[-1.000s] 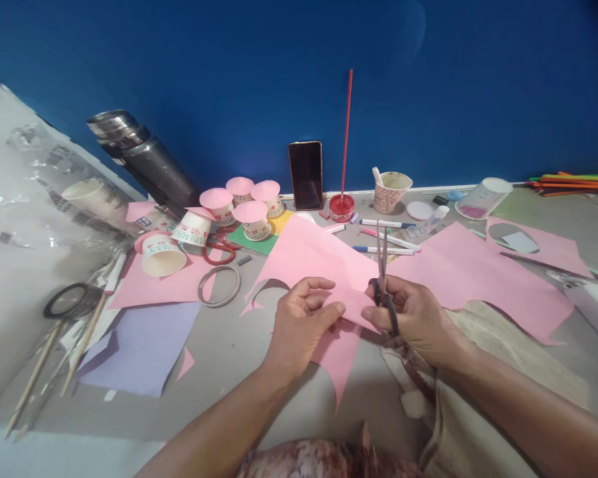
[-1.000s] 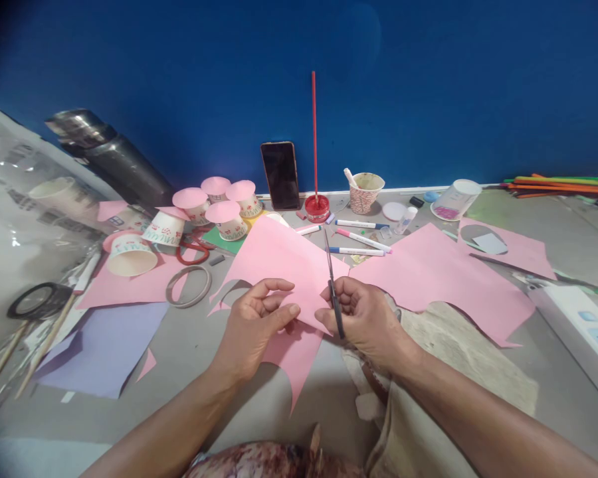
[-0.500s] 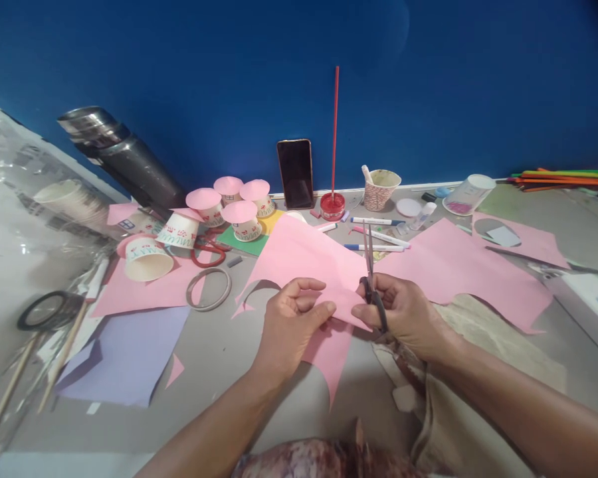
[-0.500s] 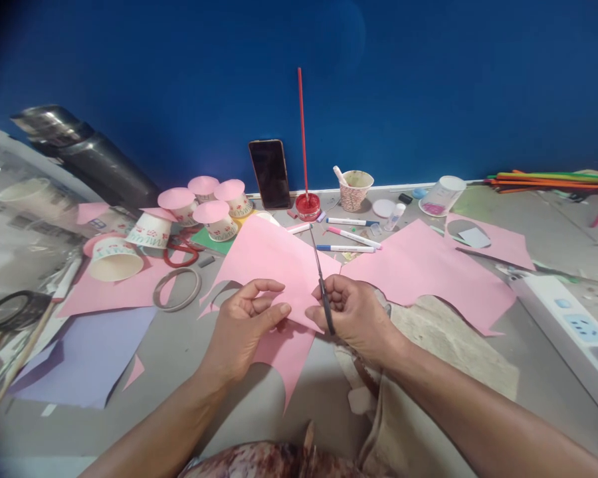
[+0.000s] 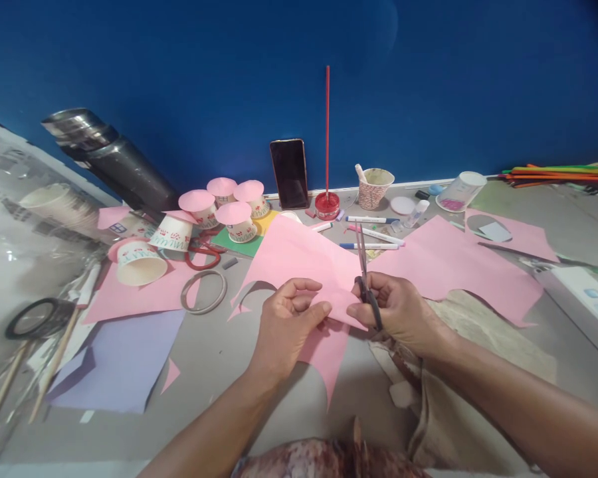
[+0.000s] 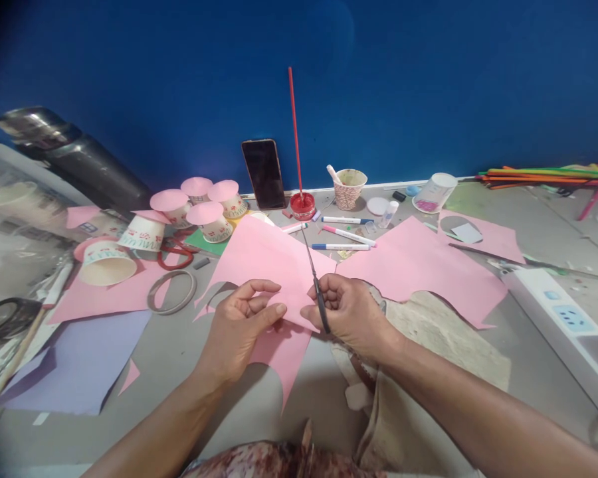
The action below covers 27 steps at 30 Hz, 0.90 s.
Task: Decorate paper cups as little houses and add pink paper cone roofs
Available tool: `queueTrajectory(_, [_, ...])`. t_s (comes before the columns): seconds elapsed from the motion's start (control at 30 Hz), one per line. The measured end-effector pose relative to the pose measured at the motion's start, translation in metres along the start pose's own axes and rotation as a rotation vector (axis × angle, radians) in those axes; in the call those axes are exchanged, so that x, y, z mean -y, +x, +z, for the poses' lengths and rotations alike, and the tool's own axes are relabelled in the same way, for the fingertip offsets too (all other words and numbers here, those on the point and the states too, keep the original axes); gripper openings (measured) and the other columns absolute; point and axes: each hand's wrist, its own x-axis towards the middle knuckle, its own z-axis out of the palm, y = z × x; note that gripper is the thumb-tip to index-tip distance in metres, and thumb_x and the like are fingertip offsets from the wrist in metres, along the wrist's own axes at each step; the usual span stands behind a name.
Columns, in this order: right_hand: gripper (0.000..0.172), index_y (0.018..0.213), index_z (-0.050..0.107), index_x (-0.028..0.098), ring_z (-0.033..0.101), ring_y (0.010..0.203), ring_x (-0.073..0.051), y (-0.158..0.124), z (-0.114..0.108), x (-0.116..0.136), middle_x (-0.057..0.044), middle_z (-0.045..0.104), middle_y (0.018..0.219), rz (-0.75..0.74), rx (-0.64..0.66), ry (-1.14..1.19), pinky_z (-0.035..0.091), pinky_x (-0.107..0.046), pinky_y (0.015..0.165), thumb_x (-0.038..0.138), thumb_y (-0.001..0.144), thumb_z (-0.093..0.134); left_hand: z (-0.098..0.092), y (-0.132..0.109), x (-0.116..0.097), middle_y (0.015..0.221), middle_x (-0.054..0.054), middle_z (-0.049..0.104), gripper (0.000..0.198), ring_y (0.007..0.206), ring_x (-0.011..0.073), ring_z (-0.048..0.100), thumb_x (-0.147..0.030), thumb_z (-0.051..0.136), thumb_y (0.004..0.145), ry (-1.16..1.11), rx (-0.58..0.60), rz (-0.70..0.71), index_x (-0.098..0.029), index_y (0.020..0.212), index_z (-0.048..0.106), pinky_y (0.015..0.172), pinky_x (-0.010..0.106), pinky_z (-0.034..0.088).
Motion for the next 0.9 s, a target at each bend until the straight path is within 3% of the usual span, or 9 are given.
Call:
queueTrajectory(0.2, [0.038, 0.078, 0.063, 0.019, 0.043, 0.056, -0.009, -0.001, -0.002, -0.002, 0.007, 0.055, 0.060, -0.028, 0.036, -0.014, 0.031, -0.022, 0.050, 0.035, 0.058, 0.090, 0.002, 0.000, 0.000, 0.066, -0.002, 0.074, 0.052, 0.049, 0.0109, 0.064, -0.023, 0.089, 0.062, -0.020, 0.082, -0.043, -0.015, 0.105, 0.061, 0.054, 0.023, 0.051])
queueTrajectory(0.47, [0.035, 0.078, 0.063, 0.019, 0.045, 0.056, -0.010, 0.000, -0.003, 0.004, 0.007, 0.056, 0.061, -0.016, 0.061, -0.077, 0.034, -0.023, 0.051, 0.036, 0.058, 0.085, 0.005, -0.002, 0.001, 0.063, -0.004, 0.071, 0.055, 0.051, 0.0135, 0.067, -0.020, 0.089, 0.062, -0.011, 0.155, -0.094, -0.017, 0.106, 0.057, 0.060, 0.027, 0.056])
queueTrajectory(0.67, [0.031, 0.074, 0.062, 0.020, 0.046, 0.055, -0.009, -0.002, -0.002, 0.014, 0.007, 0.055, 0.059, -0.011, 0.065, -0.141, 0.035, -0.022, 0.050, 0.036, 0.057, 0.083, 0.002, -0.004, -0.001, 0.067, -0.006, 0.068, 0.055, 0.053, 0.0117, 0.064, -0.017, 0.084, 0.062, 0.090, 0.145, -0.106, -0.019, 0.111, 0.058, 0.057, 0.024, 0.051])
queueTrajectory(0.9, [0.032, 0.073, 0.062, 0.020, 0.044, 0.052, -0.008, -0.004, -0.001, 0.013, 0.008, 0.053, 0.057, -0.001, 0.091, -0.130, 0.034, -0.021, 0.048, 0.037, 0.057, 0.085, 0.002, -0.006, 0.000, 0.071, -0.007, 0.064, 0.052, 0.056, 0.0091, 0.055, -0.010, 0.071, 0.060, 0.239, 0.153, -0.020, -0.021, 0.109, 0.057, 0.052, 0.019, 0.038])
